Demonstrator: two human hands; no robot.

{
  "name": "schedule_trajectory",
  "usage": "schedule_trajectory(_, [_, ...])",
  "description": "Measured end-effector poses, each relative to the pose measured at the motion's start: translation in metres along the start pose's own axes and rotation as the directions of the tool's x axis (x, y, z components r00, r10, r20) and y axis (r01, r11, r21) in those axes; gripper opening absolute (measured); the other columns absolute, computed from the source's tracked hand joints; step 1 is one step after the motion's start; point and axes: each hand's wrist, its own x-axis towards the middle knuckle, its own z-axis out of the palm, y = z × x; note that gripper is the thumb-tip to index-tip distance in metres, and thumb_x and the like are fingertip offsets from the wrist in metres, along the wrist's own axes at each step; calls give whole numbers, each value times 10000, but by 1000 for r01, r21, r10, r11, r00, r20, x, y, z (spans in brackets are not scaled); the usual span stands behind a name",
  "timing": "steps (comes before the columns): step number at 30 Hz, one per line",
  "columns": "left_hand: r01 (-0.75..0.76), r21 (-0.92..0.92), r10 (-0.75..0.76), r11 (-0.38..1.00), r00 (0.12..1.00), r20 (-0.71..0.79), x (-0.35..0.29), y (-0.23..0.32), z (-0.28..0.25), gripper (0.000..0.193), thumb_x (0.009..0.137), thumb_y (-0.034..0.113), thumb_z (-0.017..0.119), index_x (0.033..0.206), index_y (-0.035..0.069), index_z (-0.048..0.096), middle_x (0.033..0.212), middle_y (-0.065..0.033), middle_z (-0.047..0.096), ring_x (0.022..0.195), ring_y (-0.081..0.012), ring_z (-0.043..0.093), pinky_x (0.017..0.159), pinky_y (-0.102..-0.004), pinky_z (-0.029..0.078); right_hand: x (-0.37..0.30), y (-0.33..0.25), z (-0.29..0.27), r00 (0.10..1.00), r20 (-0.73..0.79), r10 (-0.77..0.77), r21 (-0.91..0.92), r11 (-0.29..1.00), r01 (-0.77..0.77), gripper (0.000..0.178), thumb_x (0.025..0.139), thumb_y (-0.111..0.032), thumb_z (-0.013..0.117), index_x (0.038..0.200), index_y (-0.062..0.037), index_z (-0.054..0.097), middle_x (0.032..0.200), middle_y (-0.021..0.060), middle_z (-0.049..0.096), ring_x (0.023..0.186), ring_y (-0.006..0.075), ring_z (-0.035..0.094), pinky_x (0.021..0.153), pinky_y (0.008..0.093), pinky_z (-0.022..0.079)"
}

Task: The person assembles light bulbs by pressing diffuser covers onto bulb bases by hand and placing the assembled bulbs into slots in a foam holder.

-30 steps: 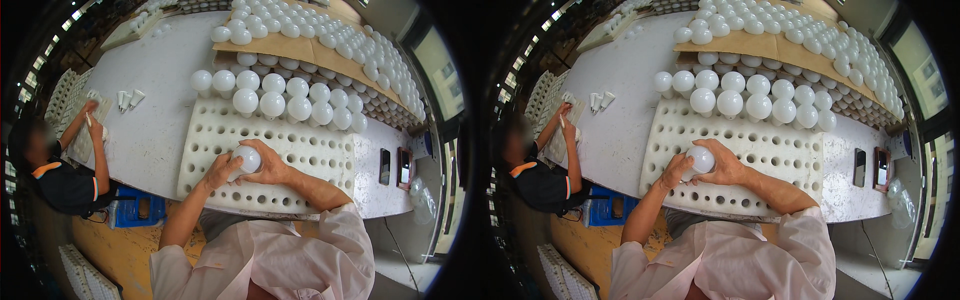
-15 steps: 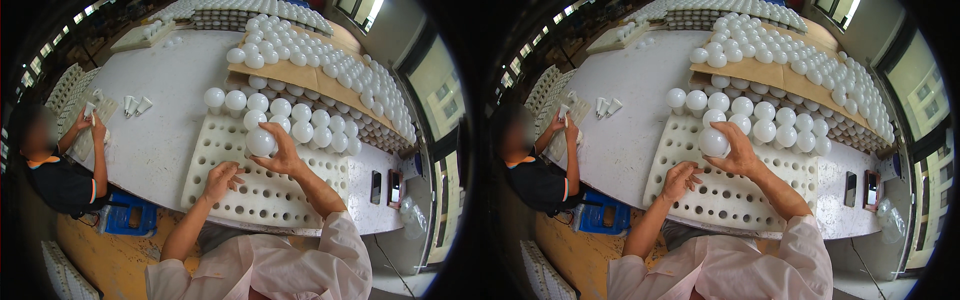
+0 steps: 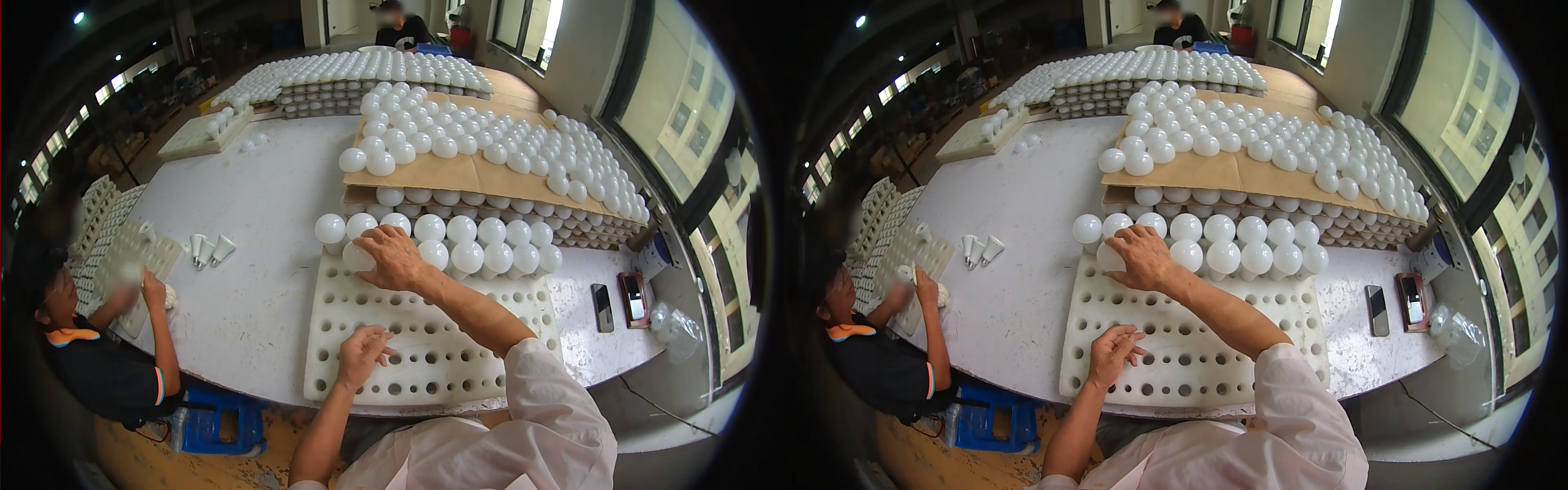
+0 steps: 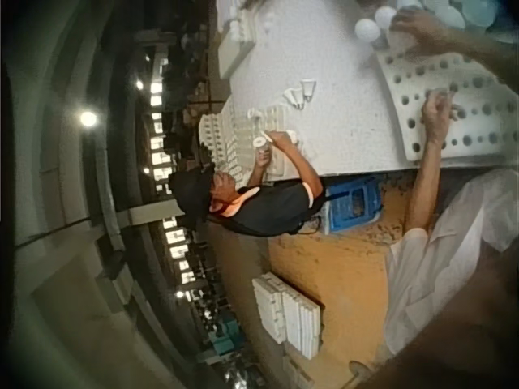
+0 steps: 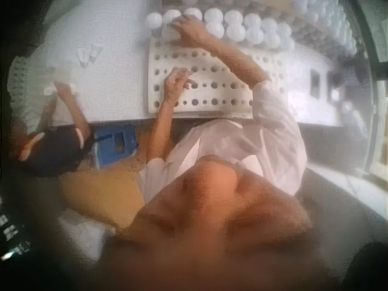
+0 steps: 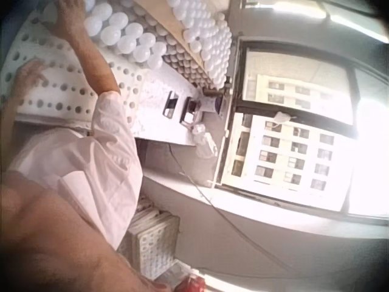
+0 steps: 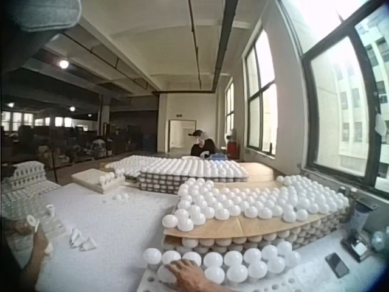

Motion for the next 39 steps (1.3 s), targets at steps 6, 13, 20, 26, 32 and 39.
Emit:
schedule_trajectory(6, [-42, 40, 43, 998, 999, -4, 2, -1, -1, 253, 931, 111, 558, 1098, -78, 544, 1033, -237, 657, 721, -189, 680, 528, -225, 502, -7, 44, -38, 978, -199, 63, 114, 993, -40, 509, 752, -306, 731, 1187, -99, 565, 1176, 105, 562, 1091, 306, 511, 959, 420, 413])
schedule_trajectory(13, [-7, 33, 7, 999, 1000, -23, 2, -6, -4, 258, 916, 91, 563, 1101, -88, 539, 1002, -188, 674, 745, -215, 688, 534, -246, 504, -38, 183, -94, 827, -421, 374, -53, 900, -434, 531, 757, -265, 709, 1229, -84, 548, 1221, 130, 541, 1160, 322, 471, 992, 401, 403])
schedule_trajectory(20, [52, 14, -51, 999, 997, -65, 5, -4, -4, 253, 926, 85, 541, 1092, -106, 534, 1000, -223, 670, 718, -212, 688, 521, -228, 504, -127, 308, -144, 400, -479, 782, -170, 364, -916, 693, 712, -428, 703, 1321, -155, 515, 1413, 151, 391, 1359, 345, 272, 1108, 498, 223])
schedule_trajectory(26, [46, 4, -46, 999, 997, -64, 6, -6, -5, 249, 930, 87, 542, 1086, -107, 543, 1006, -221, 670, 722, -204, 690, 513, -224, 508, -147, 324, -168, 364, -391, 845, -134, 339, -931, 719, 672, -512, 709, 1282, -161, 562, 1378, 109, 427, 1332, 342, 297, 1078, 492, 290])
schedule_trajectory(32, [39, 14, -37, 999, 993, -110, 3, -6, -6, 229, 936, 90, 537, 1083, -85, 556, 1003, -214, 670, 728, -202, 690, 512, -219, 506, -127, 312, -171, 432, -333, 838, -198, 385, -901, 718, 653, -566, 704, 1238, -165, 596, 1299, 108, 478, 1274, 332, 360, 1034, 463, 350])
schedule_trajectory(39, [75, 20, -73, 997, 994, -76, 6, -8, -1, 254, 937, 116, 547, 1106, -74, 551, 1022, -154, 677, 742, -156, 677, 516, -207, 496, -133, 310, -156, 537, -370, 758, -177, 510, -842, 591, 759, -475, 674, 1214, -105, 595, 1270, 158, 532, 1204, 335, 467, 982, 464, 392])
